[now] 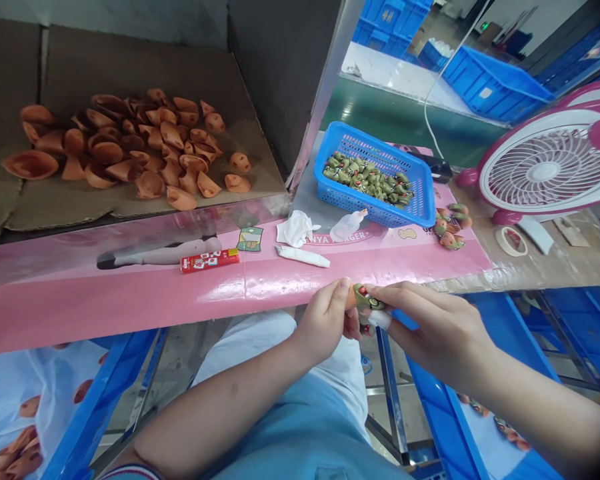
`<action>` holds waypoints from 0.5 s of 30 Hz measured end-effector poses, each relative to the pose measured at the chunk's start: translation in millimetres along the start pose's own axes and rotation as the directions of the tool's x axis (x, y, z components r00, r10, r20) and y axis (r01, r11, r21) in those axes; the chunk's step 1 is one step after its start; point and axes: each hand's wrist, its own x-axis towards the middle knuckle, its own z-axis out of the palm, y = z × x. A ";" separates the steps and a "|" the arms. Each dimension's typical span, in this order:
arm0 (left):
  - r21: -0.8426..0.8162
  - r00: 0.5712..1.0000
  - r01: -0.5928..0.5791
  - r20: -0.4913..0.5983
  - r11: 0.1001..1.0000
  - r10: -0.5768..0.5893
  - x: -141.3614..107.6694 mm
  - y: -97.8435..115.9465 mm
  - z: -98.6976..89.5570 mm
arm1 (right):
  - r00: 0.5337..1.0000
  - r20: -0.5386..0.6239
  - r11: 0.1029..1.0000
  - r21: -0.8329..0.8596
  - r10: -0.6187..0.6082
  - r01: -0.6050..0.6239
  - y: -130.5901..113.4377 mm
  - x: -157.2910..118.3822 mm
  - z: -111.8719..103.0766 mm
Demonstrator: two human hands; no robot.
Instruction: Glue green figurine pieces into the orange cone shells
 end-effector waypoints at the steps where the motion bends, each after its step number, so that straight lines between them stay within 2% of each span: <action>1: -0.009 1.000 -0.008 0.007 1.000 0.008 0.9 0.5 -0.9 | 1.000 -0.007 1.000 -0.005 0.002 -0.002 0.8 0.0 1.2; 8: -0.045 0.999 -0.034 0.014 0.998 0.035 -0.4 9.0 -4.5 | 0.997 -0.071 1.000 -0.002 0.027 -0.027 0.4 0.0 1.5; 15: -0.077 0.999 -0.016 0.049 0.997 0.020 0.4 3.2 -4.6 | 0.997 -0.074 0.999 -0.021 0.025 -0.027 -0.4 -2.6 0.5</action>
